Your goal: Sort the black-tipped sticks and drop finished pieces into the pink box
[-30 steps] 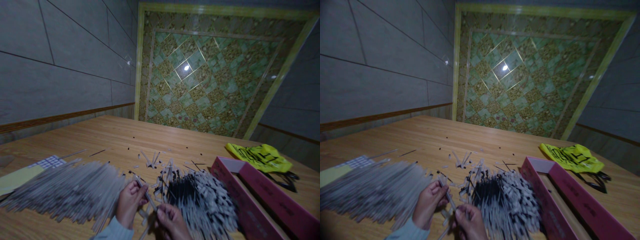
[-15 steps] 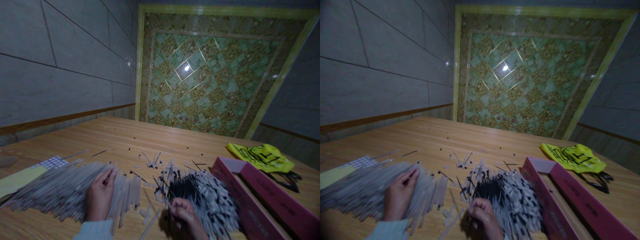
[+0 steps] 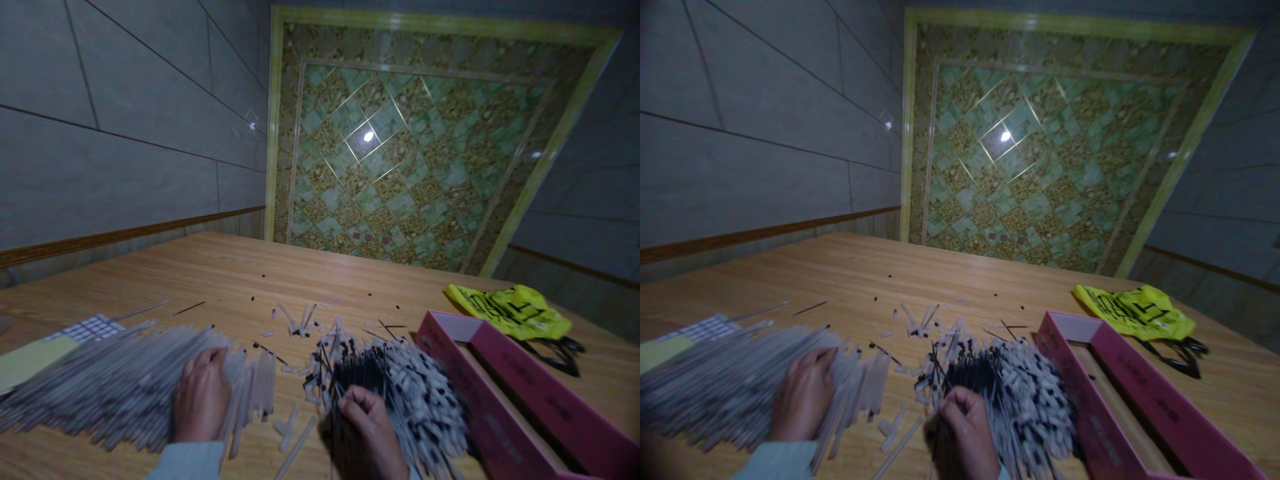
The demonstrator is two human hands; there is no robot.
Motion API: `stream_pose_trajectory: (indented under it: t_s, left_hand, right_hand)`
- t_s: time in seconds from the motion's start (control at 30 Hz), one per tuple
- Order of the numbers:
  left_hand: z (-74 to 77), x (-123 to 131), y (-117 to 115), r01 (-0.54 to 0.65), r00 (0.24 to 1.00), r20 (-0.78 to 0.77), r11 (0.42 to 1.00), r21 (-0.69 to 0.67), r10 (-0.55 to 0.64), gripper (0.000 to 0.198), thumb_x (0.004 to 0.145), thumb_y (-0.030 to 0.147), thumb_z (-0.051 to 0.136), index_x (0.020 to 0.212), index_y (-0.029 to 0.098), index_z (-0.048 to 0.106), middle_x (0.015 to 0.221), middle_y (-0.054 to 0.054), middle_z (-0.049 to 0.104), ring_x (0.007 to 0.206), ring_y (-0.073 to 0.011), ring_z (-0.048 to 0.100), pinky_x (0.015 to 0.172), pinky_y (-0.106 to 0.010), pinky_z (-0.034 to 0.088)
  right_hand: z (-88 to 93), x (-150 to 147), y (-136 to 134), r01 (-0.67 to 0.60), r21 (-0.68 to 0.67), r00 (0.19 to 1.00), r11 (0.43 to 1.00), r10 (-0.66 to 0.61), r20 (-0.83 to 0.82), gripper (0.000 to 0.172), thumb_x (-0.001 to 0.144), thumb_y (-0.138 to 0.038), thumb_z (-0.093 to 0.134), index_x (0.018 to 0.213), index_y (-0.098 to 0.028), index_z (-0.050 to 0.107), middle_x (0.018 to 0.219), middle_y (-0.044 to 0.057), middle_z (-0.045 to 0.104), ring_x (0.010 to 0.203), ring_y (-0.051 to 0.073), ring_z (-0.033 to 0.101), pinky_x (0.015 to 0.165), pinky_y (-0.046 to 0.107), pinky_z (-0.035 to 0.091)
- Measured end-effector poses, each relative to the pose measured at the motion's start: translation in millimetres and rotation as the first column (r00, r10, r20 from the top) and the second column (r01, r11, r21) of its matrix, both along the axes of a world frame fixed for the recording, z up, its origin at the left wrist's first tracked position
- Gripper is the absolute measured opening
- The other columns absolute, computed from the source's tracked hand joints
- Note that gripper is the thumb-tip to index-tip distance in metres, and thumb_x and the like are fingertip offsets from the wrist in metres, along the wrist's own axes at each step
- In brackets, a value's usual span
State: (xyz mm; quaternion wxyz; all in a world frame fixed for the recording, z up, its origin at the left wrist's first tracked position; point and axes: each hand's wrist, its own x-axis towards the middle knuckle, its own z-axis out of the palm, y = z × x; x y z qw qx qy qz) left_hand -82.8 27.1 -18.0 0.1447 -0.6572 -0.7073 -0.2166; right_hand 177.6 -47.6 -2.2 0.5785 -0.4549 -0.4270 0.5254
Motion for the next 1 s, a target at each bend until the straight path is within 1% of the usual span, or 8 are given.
stream_pose_trajectory:
  t_s: [0.1,0.17,0.23,0.3,0.37,0.43,0.67,1.0]
  left_hand:
    - [-4.3,-0.4,2.2,0.028,1.000,-0.003,1.000,-0.001,-0.028,0.039,0.077,0.010,0.035,0.103,0.012,0.064,0.105,-0.009,0.064,0.091,-0.0240,0.053,0.079,-0.032,0.042]
    - [-6.3,0.5,3.7,0.046,0.999,0.007,0.999,0.004,-0.046,0.039,0.077,0.011,0.035,0.104,0.012,0.064,0.106,-0.009,0.063,0.092,-0.0242,0.053,0.080,-0.033,0.042]
    - [-7.1,3.2,4.6,0.071,0.997,0.023,0.997,0.014,-0.071,0.038,0.078,0.013,0.036,0.105,0.011,0.063,0.107,-0.010,0.063,0.093,-0.0246,0.052,0.081,-0.034,0.042]
    - [-6.7,7.5,4.9,0.097,0.994,0.040,0.995,0.026,-0.098,0.037,0.078,0.016,0.037,0.105,0.011,0.062,0.108,-0.010,0.062,0.094,-0.0249,0.052,0.082,-0.035,0.042]
    - [-5.5,12.3,4.8,0.135,0.989,0.056,0.990,0.037,-0.137,0.037,0.079,0.020,0.038,0.105,0.012,0.063,0.108,-0.010,0.062,0.095,-0.0247,0.052,0.082,-0.035,0.042]
    - [-4.4,16.3,4.6,0.169,0.982,0.072,0.984,0.047,-0.172,0.036,0.080,0.022,0.039,0.104,0.013,0.063,0.108,-0.009,0.063,0.096,-0.0243,0.052,0.081,-0.034,0.043]
    - [-0.6,21.2,2.6,0.201,0.972,0.113,0.978,0.052,-0.206,0.035,0.080,0.024,0.040,0.102,0.015,0.065,0.106,-0.009,0.064,0.095,-0.0241,0.054,0.083,-0.034,0.042]
    - [-1.8,22.7,2.1,0.193,0.974,0.111,0.980,0.041,-0.197,0.034,0.081,0.027,0.039,0.099,0.018,0.067,0.107,-0.007,0.064,0.098,-0.0224,0.055,0.085,-0.031,0.041]
  right_hand:
    - [-1.0,11.9,5.1,0.056,0.059,0.966,0.997,-0.069,0.250,0.027,0.068,-0.033,0.059,0.052,-0.018,0.043,0.048,-0.006,0.037,0.047,0.009,0.034,0.046,0.021,0.027]
    - [2.7,26.6,7.8,0.137,0.126,0.877,0.982,-0.180,0.446,0.027,0.071,-0.034,0.054,0.052,-0.019,0.041,0.049,-0.006,0.036,0.050,0.011,0.036,0.048,0.022,0.027]
    - [9.0,45.2,8.9,0.239,0.215,0.702,0.947,-0.322,0.636,0.028,0.074,-0.034,0.050,0.052,-0.020,0.040,0.049,-0.005,0.037,0.051,0.012,0.038,0.049,0.023,0.028]
    - [15.8,63.7,7.9,0.328,0.276,0.461,0.904,-0.408,0.788,0.027,0.075,-0.032,0.047,0.051,-0.021,0.040,0.048,-0.004,0.042,0.050,0.014,0.042,0.050,0.024,0.027]
    - [21.4,77.6,5.8,0.386,0.271,0.261,0.882,-0.386,0.885,0.025,0.075,-0.029,0.045,0.051,-0.021,0.043,0.048,-0.002,0.049,0.050,0.015,0.047,0.049,0.025,0.026]
    - [24.6,84.6,3.6,0.414,0.226,0.157,0.882,-0.314,0.936,0.023,0.074,-0.027,0.044,0.053,-0.021,0.047,0.051,0.001,0.056,0.053,0.017,0.053,0.049,0.025,0.026]
    - [26.4,82.1,-0.5,0.449,0.140,-0.007,0.883,-0.153,0.988,0.021,0.072,-0.031,0.044,0.056,-0.023,0.055,0.062,0.008,0.067,0.063,0.024,0.063,0.048,0.027,0.025]
    - [26.2,82.7,-0.7,0.400,0.066,-0.065,0.914,-0.044,0.997,0.021,0.070,-0.029,0.046,0.062,-0.022,0.063,0.072,0.012,0.071,0.071,0.029,0.066,0.052,0.031,0.031]
